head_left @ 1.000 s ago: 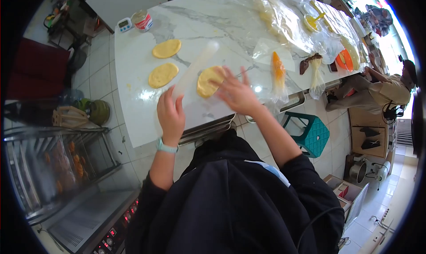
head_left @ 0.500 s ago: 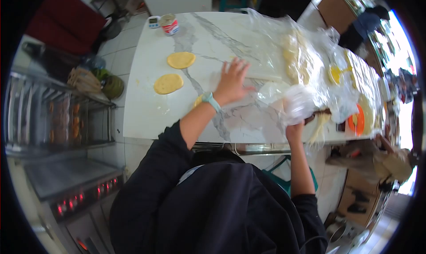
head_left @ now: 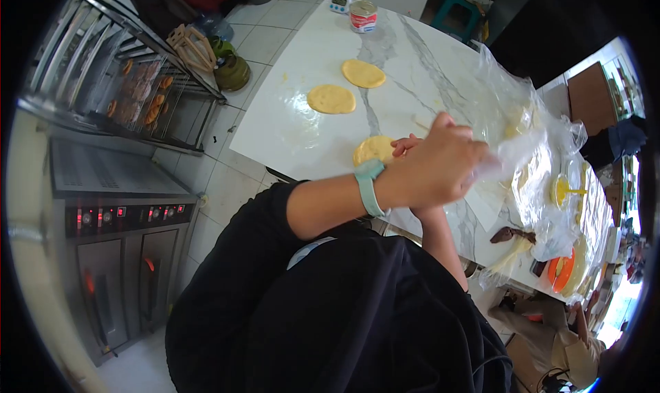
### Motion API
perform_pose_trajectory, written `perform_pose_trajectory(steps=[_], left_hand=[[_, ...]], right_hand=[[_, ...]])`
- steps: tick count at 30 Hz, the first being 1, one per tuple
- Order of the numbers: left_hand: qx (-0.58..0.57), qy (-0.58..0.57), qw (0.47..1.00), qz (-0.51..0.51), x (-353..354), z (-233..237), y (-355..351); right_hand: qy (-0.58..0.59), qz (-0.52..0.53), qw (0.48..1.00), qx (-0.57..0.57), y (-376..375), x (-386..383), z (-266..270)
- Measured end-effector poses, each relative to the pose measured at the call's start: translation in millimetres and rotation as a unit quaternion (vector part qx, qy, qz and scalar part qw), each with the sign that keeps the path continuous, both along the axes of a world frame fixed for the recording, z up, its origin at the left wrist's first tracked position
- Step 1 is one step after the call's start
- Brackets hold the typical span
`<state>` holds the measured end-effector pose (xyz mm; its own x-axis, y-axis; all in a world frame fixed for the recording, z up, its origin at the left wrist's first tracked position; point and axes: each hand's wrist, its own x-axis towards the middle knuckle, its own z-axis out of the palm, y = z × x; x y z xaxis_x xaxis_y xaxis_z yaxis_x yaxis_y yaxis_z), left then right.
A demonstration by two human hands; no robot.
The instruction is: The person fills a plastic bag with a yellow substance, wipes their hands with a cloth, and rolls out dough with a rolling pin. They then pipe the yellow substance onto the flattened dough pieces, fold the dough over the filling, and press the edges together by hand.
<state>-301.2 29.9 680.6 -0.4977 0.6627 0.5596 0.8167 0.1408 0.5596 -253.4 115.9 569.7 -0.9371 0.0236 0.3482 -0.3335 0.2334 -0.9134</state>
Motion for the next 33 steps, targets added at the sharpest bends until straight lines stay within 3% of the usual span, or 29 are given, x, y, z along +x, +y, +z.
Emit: perform_pose_trajectory(steps=[2,5,6,7,8,10,11,13,15,17,19,20,22,25,33], left_hand=[[0.037,0.056,0.997,-0.024,-1,-8,-4],[0.008,0.013,0.997,-0.078,-39,-25,-25],[0.027,0.011,0.999,-0.022,-54,-37,-36],[0.046,0.007,0.998,0.034,-71,-53,-50],[-0.016,0.020,0.995,0.101,-89,-71,-67],[-0.168,0.067,0.966,0.184,-113,-139,-105],[-0.255,0.099,0.940,0.203,-119,-176,-118],[-0.233,0.067,0.954,0.176,-121,-195,-125],[-0.163,-0.020,0.971,0.176,-117,-180,-129],[-0.137,-0.030,0.976,0.165,-129,-156,-159],[-0.103,-0.044,0.973,0.202,-134,-157,-197],[-0.098,-0.051,0.967,0.229,-134,-161,-216],[-0.123,-0.095,0.951,0.268,-125,-163,-254],[-0.144,-0.141,0.938,0.283,-110,-162,-293],[-0.147,-0.171,0.934,0.278,-96,-179,-307]], right_hand=[[-0.007,0.022,0.994,-0.111,-6,-12,9],[-0.011,0.036,0.961,-0.275,-8,-28,19],[-0.111,-0.083,0.897,-0.420,12,-31,-6],[-0.068,-0.038,0.890,-0.450,21,-46,1],[-0.059,-0.110,0.829,-0.545,31,-58,-1],[-0.052,-0.121,0.745,-0.654,52,-73,-8],[-0.043,-0.133,0.744,-0.653,49,-85,-3],[-0.048,-0.229,0.713,-0.661,41,-115,12],[-0.017,-0.149,0.713,-0.685,38,-151,6],[-0.034,-0.237,0.788,-0.567,-1,-207,9],[-0.050,-0.247,0.807,-0.534,-17,-236,-10],[-0.052,-0.253,0.807,-0.532,-23,-241,-15],[-0.038,-0.265,0.859,-0.437,-33,-248,-24],[-0.022,-0.281,0.865,-0.415,-42,-249,-31],[0.004,-0.277,0.892,-0.358,-47,-249,-33]])
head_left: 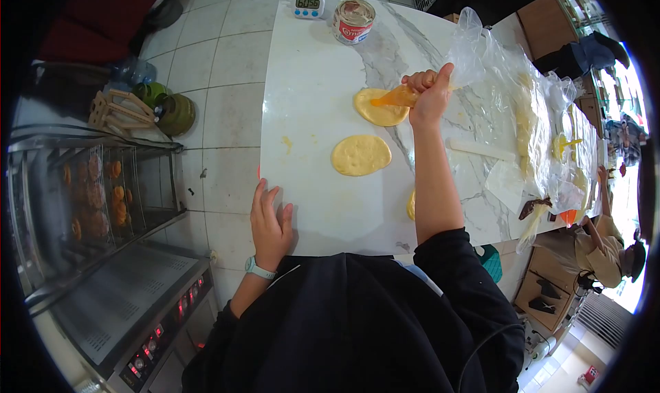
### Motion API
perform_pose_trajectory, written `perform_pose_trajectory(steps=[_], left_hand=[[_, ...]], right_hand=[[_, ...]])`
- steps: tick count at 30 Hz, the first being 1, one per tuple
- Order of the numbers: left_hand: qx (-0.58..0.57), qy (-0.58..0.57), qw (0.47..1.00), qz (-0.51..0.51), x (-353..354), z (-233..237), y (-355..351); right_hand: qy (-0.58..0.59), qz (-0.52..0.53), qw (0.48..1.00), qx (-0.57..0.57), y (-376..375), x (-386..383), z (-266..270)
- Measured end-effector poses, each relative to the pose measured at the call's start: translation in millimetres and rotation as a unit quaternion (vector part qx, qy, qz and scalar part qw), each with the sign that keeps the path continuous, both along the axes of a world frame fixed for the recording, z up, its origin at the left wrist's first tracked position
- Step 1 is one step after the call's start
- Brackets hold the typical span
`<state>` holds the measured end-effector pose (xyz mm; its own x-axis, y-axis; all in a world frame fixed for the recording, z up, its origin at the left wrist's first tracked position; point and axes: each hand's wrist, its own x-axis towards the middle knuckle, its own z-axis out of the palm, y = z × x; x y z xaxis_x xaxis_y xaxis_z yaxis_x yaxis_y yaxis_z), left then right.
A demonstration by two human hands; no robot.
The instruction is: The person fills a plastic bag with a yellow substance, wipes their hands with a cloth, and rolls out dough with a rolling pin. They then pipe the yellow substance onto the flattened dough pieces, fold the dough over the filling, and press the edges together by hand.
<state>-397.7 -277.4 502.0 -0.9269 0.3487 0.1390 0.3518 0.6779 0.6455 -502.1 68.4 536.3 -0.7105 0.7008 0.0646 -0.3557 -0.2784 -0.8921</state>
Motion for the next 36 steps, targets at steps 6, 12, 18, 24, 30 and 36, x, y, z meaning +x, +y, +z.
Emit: perform_pose_trajectory(steps=[6,12,18,24,30,36], left_hand=[[0.003,0.001,1.000,-0.012,-2,2,1],[-0.008,0.011,1.000,-0.013,-2,2,3],[-0.012,0.011,1.000,-0.012,-2,1,3],[-0.013,0.012,1.000,-0.014,-1,0,2],[-0.015,0.013,1.000,-0.011,-2,1,3],[-0.014,0.018,1.000,-0.009,-1,-1,3]], right_hand=[[0.014,-0.027,0.999,-0.016,-2,1,0],[0.037,-0.058,0.997,-0.033,3,2,1],[0.034,-0.074,0.997,-0.020,12,6,1],[0.014,-0.097,0.995,-0.019,18,10,1],[0.009,-0.104,0.994,-0.020,23,13,1],[0.011,-0.086,0.996,0.004,23,15,-4]])
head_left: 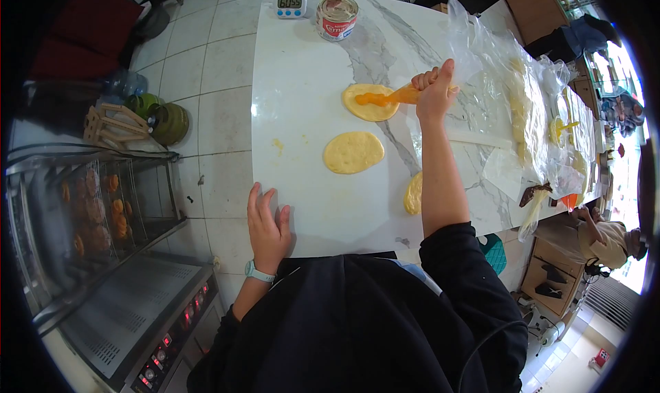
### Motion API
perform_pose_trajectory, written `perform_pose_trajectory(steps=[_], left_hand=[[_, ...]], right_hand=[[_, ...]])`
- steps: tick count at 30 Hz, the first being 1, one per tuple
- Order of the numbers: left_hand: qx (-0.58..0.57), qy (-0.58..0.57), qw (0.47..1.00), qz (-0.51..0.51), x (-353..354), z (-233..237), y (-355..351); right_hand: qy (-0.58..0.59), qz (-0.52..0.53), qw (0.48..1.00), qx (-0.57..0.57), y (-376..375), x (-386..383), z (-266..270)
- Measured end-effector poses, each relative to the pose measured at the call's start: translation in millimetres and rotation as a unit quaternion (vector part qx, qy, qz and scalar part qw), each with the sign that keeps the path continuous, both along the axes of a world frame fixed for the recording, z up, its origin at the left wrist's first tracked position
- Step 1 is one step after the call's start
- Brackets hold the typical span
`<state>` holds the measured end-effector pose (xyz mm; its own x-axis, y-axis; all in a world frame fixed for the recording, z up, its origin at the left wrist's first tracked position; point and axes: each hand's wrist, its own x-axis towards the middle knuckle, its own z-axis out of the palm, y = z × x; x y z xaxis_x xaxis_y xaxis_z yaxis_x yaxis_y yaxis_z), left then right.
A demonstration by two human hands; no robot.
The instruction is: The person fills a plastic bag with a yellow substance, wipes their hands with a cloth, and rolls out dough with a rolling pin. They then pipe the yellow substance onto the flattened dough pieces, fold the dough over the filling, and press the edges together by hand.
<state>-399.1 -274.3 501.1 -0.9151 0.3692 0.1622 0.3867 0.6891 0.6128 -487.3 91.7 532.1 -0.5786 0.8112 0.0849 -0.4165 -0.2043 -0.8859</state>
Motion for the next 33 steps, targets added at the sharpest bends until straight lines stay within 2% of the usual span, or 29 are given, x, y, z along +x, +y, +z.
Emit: perform_pose_trajectory(steps=[2,3,6,8,9,11,13,15,16,19,33], left_hand=[[0.002,-0.001,1.000,0.001,-1,0,0],[0.003,-0.002,1.000,0.001,-1,0,0],[0.003,-0.001,1.000,-0.004,-1,0,0],[0.002,-0.002,1.000,-0.007,0,2,0],[0.004,0.002,1.000,-0.010,-1,3,1],[0.004,0.004,1.000,-0.010,-1,4,1],[0.007,0.001,1.000,-0.010,-1,4,1],[0.002,0.003,1.000,-0.008,0,3,0],[0.000,0.008,1.000,-0.010,0,2,0],[0.001,0.004,1.000,-0.010,0,3,0],[0.001,0.009,1.000,-0.015,0,1,-1]], right_hand=[[0.033,0.021,0.997,0.073,-3,3,1],[0.032,0.020,0.997,0.073,-5,6,3],[0.093,-0.027,0.985,0.140,-18,19,23],[0.096,0.000,0.995,0.042,-30,31,36],[0.094,0.002,0.995,0.041,-38,35,36],[0.033,0.059,0.996,-0.053,-57,41,35],[0.028,0.086,0.994,-0.064,-75,45,28],[-0.025,0.167,0.985,-0.026,-90,50,19],[-0.024,0.175,0.984,-0.014,-96,50,16],[-0.028,0.149,0.988,0.040,-103,52,10],[-0.057,0.085,0.995,0.002,-99,52,16]])
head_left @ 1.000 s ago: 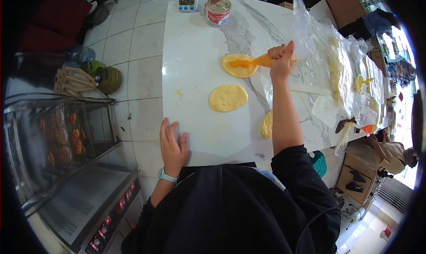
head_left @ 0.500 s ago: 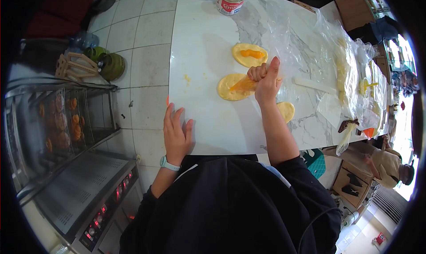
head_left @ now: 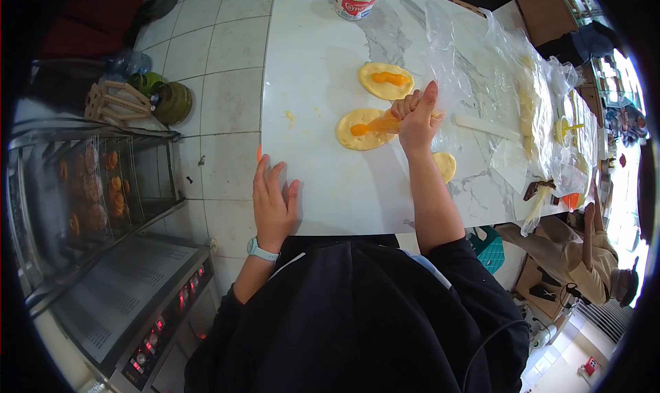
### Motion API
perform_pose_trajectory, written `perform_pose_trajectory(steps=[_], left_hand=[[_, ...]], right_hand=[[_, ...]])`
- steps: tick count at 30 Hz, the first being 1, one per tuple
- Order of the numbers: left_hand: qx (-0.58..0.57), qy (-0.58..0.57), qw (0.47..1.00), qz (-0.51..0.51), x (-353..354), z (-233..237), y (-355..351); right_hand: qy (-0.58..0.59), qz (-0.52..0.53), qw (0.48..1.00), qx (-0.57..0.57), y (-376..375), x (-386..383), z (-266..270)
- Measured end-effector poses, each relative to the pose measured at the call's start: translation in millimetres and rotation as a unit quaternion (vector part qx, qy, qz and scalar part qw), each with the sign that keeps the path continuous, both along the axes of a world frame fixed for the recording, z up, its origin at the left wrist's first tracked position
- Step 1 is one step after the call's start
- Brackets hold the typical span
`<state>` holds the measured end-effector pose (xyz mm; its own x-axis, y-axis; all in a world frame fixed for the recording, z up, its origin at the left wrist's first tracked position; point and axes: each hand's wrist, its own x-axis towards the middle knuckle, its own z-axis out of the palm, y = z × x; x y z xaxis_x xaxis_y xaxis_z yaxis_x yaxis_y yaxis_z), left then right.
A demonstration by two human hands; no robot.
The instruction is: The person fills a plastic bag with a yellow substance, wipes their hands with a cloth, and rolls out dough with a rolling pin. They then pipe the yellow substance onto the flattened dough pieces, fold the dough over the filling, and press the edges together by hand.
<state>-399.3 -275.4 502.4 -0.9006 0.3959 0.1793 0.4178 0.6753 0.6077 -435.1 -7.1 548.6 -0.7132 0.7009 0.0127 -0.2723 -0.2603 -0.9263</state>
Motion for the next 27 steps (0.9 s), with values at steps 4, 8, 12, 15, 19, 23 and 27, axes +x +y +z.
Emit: perform_pose_trajectory(steps=[4,8,12,15,19,23,27], left_hand=[[-0.001,0.006,1.000,-0.001,0,-2,0],[0.008,0.009,1.000,0.001,0,-1,1],[0.010,-0.001,1.000,0.000,0,-1,0],[0.008,0.001,1.000,0.000,1,-1,1],[0.010,0.002,1.000,-0.001,0,-1,1],[0.010,0.002,1.000,-0.002,0,-2,-1],[0.003,0.022,1.000,-0.003,-1,-2,1]], right_hand=[[-0.007,-0.014,1.000,0.008,5,2,1],[-0.024,-0.017,1.000,-0.007,12,4,-1],[-0.028,-0.027,0.999,-0.002,18,5,-5],[-0.032,-0.029,0.999,-0.003,21,6,-4],[-0.025,-0.031,0.999,0.037,19,7,-6],[0.032,0.003,0.989,0.143,22,16,-8],[0.074,0.041,0.973,0.215,37,29,39]])
